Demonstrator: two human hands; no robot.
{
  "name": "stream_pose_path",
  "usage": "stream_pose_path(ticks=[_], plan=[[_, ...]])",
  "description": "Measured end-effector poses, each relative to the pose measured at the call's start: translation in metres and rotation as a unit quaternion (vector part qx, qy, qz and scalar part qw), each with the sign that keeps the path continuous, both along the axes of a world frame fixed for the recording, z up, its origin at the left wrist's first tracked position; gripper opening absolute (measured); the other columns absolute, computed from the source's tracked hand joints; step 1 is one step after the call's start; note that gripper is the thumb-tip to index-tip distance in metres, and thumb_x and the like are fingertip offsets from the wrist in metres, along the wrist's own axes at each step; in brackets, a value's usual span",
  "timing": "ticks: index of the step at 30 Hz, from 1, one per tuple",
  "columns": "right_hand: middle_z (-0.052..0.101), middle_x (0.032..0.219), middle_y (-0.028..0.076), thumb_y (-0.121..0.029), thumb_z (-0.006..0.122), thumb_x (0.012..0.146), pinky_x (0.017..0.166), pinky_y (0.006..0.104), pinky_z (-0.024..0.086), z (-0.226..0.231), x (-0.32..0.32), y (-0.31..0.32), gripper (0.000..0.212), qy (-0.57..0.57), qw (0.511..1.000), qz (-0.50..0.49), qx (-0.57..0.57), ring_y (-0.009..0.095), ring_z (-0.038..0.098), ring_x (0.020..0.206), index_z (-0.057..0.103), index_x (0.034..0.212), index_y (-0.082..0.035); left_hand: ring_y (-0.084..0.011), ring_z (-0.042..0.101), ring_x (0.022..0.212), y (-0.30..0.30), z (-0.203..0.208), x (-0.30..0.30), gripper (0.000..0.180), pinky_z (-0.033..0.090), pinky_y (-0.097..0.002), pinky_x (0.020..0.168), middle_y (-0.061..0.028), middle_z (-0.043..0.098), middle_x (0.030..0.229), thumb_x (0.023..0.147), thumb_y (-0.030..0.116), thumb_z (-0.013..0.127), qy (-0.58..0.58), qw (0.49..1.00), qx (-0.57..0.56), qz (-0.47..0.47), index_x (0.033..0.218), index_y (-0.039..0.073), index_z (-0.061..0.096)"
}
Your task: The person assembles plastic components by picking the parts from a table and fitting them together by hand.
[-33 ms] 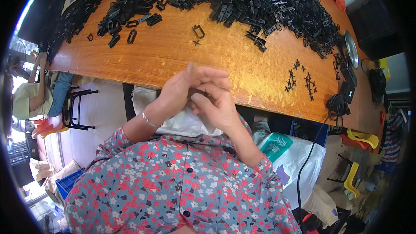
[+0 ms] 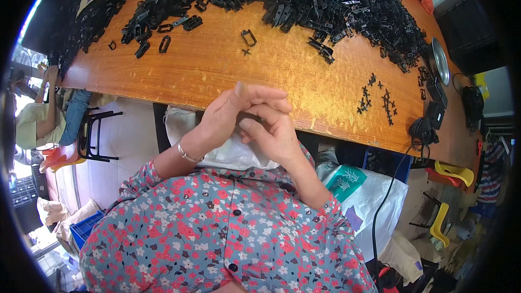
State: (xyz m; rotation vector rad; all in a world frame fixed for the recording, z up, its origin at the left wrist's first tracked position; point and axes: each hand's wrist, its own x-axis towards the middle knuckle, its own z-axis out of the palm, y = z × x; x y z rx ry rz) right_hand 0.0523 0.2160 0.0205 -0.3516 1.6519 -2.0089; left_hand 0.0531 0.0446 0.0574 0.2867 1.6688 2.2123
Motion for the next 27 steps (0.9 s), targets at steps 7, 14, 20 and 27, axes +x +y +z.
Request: stream_pose_path(ticks=[7,14,20,27], plan=[[0.068,0.086,0.006,-0.009,0.065,0.104,0.063,0.0268,0.054,0.009,-0.007,-0.026,0.016,0.013,0.997,0.022,0.072,0.013,0.067,0.072,0.068,0.107,0.007,-0.014,0.07,0.091,-0.002,-0.023,0.001,0.06,0.055,-0.0244,0.077,-0.0134,0.075,0.109,0.116,0.049,0.033,-0.119,0.968,0.084,0.206,0.124,-0.001,0.065],[0.07,0.094,0.007,-0.017,0.063,0.107,0.066,0.0263,0.056,0.012,-0.002,-0.023,0.026,-0.096,0.993,0.064,-0.006,0.012,0.069,0.075,0.063,0.12,0.005,-0.0065,0.059,0.071,-0.026,-0.04,-0.012,0.044,0.049,-0.0209,0.067,-0.0028,0.067,0.085,0.115,0.039,0.046,-0.055,0.958,-0.005,0.283,0.119,0.001,0.067],[0.072,0.095,0.007,-0.015,0.058,0.109,0.072,0.0268,0.06,-0.004,0.001,-0.018,0.025,-0.093,0.994,0.06,0.012,0.014,0.072,0.077,0.063,0.123,0.004,-0.0039,0.054,0.066,-0.025,-0.042,-0.007,0.039,0.043,-0.019,0.061,0.0003,0.063,0.077,0.114,0.036,0.05,-0.052,0.957,-0.03,0.285,0.118,0.002,0.068],[0.072,0.091,0.007,-0.012,0.058,0.109,0.069,0.0271,0.059,-0.015,0.012,-0.018,0.023,-0.074,0.993,0.091,0.016,0.013,0.071,0.076,0.063,0.123,0.004,-0.0034,0.055,0.068,-0.033,-0.034,0.012,0.029,0.045,-0.0198,0.063,0.0018,0.063,0.079,0.112,0.026,0.054,-0.008,0.958,-0.15,0.243,0.116,0.003,0.07]])
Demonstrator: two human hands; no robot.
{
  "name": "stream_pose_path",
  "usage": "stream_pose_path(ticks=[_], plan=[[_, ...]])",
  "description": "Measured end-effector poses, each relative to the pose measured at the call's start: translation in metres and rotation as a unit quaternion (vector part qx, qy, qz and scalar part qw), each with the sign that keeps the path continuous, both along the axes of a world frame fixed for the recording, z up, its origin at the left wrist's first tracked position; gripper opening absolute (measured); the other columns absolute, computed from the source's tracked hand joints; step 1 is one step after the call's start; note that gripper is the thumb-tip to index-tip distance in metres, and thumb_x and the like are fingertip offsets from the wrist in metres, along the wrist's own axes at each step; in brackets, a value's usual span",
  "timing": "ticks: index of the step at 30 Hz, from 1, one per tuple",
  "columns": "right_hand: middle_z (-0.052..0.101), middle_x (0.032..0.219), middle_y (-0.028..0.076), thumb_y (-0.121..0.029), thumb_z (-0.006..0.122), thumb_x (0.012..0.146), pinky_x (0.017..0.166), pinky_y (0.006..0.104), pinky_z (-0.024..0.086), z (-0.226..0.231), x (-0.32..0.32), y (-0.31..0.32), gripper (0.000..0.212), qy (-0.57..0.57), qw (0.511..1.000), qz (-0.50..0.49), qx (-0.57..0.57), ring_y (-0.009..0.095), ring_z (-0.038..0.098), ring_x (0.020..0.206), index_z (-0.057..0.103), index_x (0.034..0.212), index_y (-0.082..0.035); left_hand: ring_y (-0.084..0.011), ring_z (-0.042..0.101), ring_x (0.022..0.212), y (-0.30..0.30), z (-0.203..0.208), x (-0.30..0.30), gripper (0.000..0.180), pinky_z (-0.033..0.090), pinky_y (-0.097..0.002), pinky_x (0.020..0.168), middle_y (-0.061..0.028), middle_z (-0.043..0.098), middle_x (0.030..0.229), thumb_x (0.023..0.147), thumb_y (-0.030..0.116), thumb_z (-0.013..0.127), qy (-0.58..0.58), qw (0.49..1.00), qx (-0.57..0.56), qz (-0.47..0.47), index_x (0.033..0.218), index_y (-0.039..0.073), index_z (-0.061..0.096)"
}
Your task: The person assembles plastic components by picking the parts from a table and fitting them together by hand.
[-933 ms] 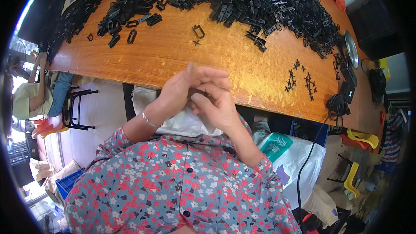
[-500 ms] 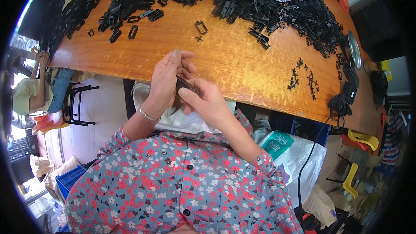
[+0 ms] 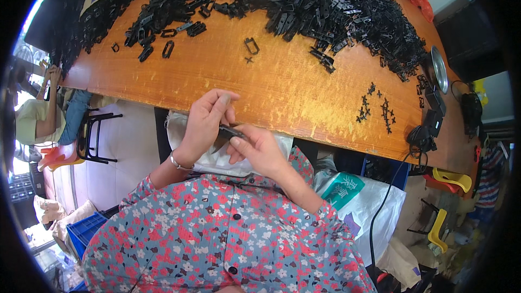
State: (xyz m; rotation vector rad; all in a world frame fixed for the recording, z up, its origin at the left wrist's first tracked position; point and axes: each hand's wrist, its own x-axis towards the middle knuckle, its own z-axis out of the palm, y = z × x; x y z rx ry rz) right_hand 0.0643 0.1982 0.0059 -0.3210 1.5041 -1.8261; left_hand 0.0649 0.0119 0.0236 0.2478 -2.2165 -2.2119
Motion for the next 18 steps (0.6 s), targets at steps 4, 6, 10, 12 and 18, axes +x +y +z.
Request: stream_pose_path(ticks=[4,6,10,12,18], plan=[[0.075,0.088,0.012,-0.016,0.067,0.101,0.069,0.0376,0.059,0.005,0.004,0.001,0.029,0.263,0.94,0.018,0.218,0.026,0.074,0.076,0.063,0.125,-0.001,-0.0121,0.064,0.078,-0.014,-0.009,-0.025,0.014,0.052,-0.0262,0.072,-0.0021,0.066,0.085,0.104,0.009,0.063,0.081,0.984,-0.155,0.021,0.115,0.002,0.07],[0.076,0.086,0.019,-0.022,0.076,0.092,0.073,0.0488,0.058,0.006,0.005,0.006,0.04,0.332,0.897,0.019,0.29,0.041,0.073,0.083,0.064,0.127,-0.007,-0.0216,0.066,0.086,-0.022,-0.002,-0.055,0.021,0.053,-0.0341,0.078,-0.0067,0.068,0.091,0.098,0.005,0.065,0.168,0.947,-0.275,0.01,0.119,0.004,0.069],[0.076,0.092,0.018,-0.018,0.074,0.094,0.073,0.0447,0.058,0.016,-0.01,0.03,0.025,0.317,0.91,-0.052,0.261,0.039,0.074,0.084,0.07,0.115,-0.005,-0.0332,0.063,0.109,-0.023,0.003,-0.109,0.04,0.053,-0.0422,0.094,-0.0123,0.066,0.115,0.087,-0.003,0.069,0.265,0.856,-0.444,-0.022,0.125,0.008,0.068],[0.076,0.093,0.019,-0.016,0.074,0.094,0.072,0.0443,0.058,0.014,-0.036,0.051,0.023,0.333,0.895,-0.123,0.27,0.039,0.074,0.085,0.071,0.113,-0.004,-0.0331,0.059,0.122,-0.026,0.0,-0.131,0.045,0.053,-0.0432,0.101,-0.0121,0.061,0.13,0.085,-0.003,0.072,0.259,0.828,-0.493,-0.058,0.127,0.011,0.067],[0.072,0.096,0.017,-0.012,0.071,0.095,0.074,0.0448,0.056,0.022,-0.131,0.107,0.016,0.484,0.699,-0.303,0.43,0.038,0.072,0.085,0.072,0.108,-0.003,-0.0328,0.06,0.119,-0.023,-0.008,-0.16,0.034,0.053,-0.0425,0.097,-0.0105,0.063,0.123,0.088,0.003,0.075,0.242,0.805,-0.526,-0.131,0.12,0.009,0.067]])
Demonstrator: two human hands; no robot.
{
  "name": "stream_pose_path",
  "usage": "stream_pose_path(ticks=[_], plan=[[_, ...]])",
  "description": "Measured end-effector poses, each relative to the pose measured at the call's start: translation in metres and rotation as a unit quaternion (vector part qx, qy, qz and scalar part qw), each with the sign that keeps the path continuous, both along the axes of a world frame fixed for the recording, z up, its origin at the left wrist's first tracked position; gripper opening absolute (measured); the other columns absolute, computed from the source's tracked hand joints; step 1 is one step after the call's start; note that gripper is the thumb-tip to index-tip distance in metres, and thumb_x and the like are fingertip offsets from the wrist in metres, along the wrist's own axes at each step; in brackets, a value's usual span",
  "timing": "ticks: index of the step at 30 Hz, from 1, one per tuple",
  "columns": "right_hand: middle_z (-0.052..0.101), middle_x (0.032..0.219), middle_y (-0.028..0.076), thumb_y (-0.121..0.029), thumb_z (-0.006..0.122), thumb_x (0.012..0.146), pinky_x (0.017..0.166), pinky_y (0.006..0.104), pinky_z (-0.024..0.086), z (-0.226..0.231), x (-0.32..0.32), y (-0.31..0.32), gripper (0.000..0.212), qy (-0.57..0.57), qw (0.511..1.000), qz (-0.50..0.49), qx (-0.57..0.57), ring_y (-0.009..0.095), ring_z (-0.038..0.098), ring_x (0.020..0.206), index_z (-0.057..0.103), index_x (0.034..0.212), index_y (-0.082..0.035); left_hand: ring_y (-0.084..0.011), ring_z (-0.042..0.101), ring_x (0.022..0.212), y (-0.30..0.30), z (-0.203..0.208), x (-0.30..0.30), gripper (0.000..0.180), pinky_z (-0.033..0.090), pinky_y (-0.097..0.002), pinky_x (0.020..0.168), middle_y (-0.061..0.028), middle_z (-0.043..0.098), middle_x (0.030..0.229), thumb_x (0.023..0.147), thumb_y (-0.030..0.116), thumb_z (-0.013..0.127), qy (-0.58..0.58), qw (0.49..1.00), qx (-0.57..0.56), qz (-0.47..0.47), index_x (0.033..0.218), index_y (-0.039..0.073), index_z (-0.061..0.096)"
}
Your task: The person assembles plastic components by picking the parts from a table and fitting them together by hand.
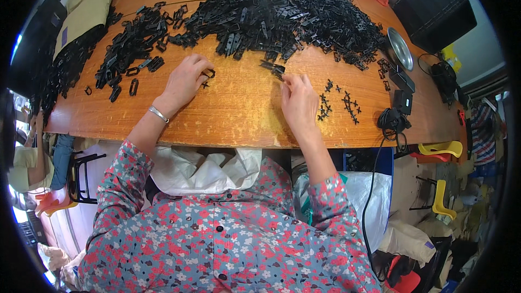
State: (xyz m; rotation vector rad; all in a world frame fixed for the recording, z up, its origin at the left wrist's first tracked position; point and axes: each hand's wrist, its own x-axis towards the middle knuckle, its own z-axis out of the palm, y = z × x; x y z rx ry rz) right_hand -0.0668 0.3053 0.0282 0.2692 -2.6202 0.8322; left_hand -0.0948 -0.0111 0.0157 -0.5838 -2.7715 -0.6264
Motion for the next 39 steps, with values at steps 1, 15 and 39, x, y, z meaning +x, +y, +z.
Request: stream_pose_path(ticks=[1,15,39], plan=[[0.071,0.098,0.016,-0.012,0.072,0.094,0.074,0.0452,0.056,-0.001,-0.009,0.002,0.016,-0.004,0.999,-0.02,0.032,0.038,0.071,0.085,0.072,0.107,-0.003,-0.0328,0.06,0.119,0.004,0.003,-0.001,0.034,0.053,-0.0425,0.097,-0.0105,0.063,0.123,0.088,0.003,0.075,0.002,1.0,0.0,-0.004,0.12,0.009,0.067],[0.066,0.098,0.017,-0.016,0.078,0.088,0.071,0.0497,0.057,-0.012,0.016,-0.017,0.017,-0.036,0.993,0.023,0.112,0.041,0.07,0.082,0.068,0.094,-0.003,-0.0347,0.063,0.106,0.073,-0.003,0.064,0.046,0.052,-0.0432,0.09,-0.0131,0.067,0.106,0.081,0.006,0.081,-0.008,0.989,0.124,-0.081,0.124,0.006,0.065],[0.073,0.107,0.014,-0.007,0.07,0.09,0.077,0.0451,0.057,0.007,0.032,-0.031,0.016,-0.048,0.984,0.162,0.053,0.037,0.072,0.089,0.074,0.105,-0.004,-0.0316,0.064,0.104,0.063,-0.016,0.08,0.067,0.052,-0.0422,0.093,-0.0116,0.069,0.11,0.077,-0.002,0.08,-0.031,0.974,0.22,-0.036,0.139,0.006,0.058]])
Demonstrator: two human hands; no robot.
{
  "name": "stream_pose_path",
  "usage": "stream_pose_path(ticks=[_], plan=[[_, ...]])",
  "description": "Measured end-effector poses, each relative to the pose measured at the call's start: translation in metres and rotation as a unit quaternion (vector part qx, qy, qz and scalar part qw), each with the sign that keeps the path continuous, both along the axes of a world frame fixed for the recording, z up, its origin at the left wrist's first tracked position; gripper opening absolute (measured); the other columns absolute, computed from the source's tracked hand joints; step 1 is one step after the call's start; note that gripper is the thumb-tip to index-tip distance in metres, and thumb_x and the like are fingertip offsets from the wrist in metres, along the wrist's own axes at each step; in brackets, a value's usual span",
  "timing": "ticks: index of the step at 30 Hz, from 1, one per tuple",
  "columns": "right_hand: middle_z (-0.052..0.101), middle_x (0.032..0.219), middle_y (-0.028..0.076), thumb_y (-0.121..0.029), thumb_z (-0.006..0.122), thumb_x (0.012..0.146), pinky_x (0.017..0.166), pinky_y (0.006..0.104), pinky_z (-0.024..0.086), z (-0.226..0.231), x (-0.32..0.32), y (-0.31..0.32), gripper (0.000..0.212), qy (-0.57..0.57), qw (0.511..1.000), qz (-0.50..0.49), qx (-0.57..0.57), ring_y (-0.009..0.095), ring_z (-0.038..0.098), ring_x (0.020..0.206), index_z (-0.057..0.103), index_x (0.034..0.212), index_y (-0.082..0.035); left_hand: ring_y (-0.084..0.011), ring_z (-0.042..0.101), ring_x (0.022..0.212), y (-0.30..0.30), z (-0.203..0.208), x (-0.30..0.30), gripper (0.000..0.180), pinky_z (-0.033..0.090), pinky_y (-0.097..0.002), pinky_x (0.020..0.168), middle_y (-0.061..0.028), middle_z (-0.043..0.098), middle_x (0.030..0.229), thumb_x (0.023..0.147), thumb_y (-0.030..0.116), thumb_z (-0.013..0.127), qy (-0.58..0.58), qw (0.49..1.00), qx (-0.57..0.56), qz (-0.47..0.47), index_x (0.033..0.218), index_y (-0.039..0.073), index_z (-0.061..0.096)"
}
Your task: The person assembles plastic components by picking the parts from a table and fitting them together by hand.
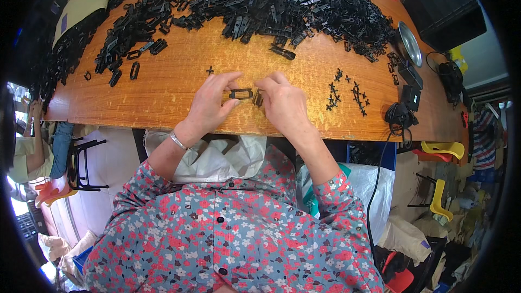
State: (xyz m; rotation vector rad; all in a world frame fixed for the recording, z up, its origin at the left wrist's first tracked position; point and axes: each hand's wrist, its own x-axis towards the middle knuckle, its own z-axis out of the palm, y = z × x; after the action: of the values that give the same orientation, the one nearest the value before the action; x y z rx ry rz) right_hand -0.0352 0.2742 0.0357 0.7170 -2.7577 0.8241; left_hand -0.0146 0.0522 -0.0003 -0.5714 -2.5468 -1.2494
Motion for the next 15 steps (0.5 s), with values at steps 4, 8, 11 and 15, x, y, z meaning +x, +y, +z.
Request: stream_pose_path(ticks=[4,8,11,15], plan=[[0.07,0.107,0.012,-0.006,0.068,0.089,0.078,0.0487,0.058,-0.003,-0.004,-0.002,0.013,0.001,0.999,0.035,0.015,0.039,0.071,0.087,0.075,0.1,-0.006,-0.0316,0.064,0.105,-0.001,0.002,0.003,0.069,0.052,-0.0418,0.093,-0.0116,0.069,0.111,0.076,-0.003,0.08,-0.006,1.0,-0.004,0.013,0.141,0.006,0.057],[0.07,0.101,0.015,-0.006,0.069,0.088,0.08,0.0491,0.057,0.005,-0.006,0.003,0.012,-0.058,0.995,0.038,0.068,0.04,0.071,0.09,0.075,0.098,-0.006,-0.0317,0.064,0.105,-0.002,0.0,0.004,0.07,0.052,-0.0418,0.094,-0.0115,0.069,0.11,0.077,-0.002,0.08,0.0,1.0,-0.003,0.022,0.142,0.006,0.056],[0.07,0.098,0.016,-0.006,0.071,0.087,0.081,0.0495,0.057,0.001,-0.01,0.01,0.009,-0.075,0.994,0.022,0.078,0.041,0.07,0.09,0.075,0.096,-0.005,-0.0313,0.064,0.105,-0.003,0.0,0.004,0.07,0.052,-0.0417,0.094,-0.0114,0.069,0.11,0.078,-0.002,0.079,0.002,1.0,0.001,0.021,0.143,0.006,0.055],[0.07,0.095,0.016,-0.006,0.074,0.086,0.079,0.0479,0.057,-0.007,-0.015,0.015,0.009,-0.073,0.997,0.007,0.016,0.04,0.07,0.088,0.075,0.094,-0.004,-0.0308,0.065,0.105,-0.003,-0.002,0.003,0.07,0.052,-0.0417,0.094,-0.0113,0.07,0.109,0.078,-0.002,0.078,-0.002,1.0,0.005,0.02,0.144,0.006,0.055]])
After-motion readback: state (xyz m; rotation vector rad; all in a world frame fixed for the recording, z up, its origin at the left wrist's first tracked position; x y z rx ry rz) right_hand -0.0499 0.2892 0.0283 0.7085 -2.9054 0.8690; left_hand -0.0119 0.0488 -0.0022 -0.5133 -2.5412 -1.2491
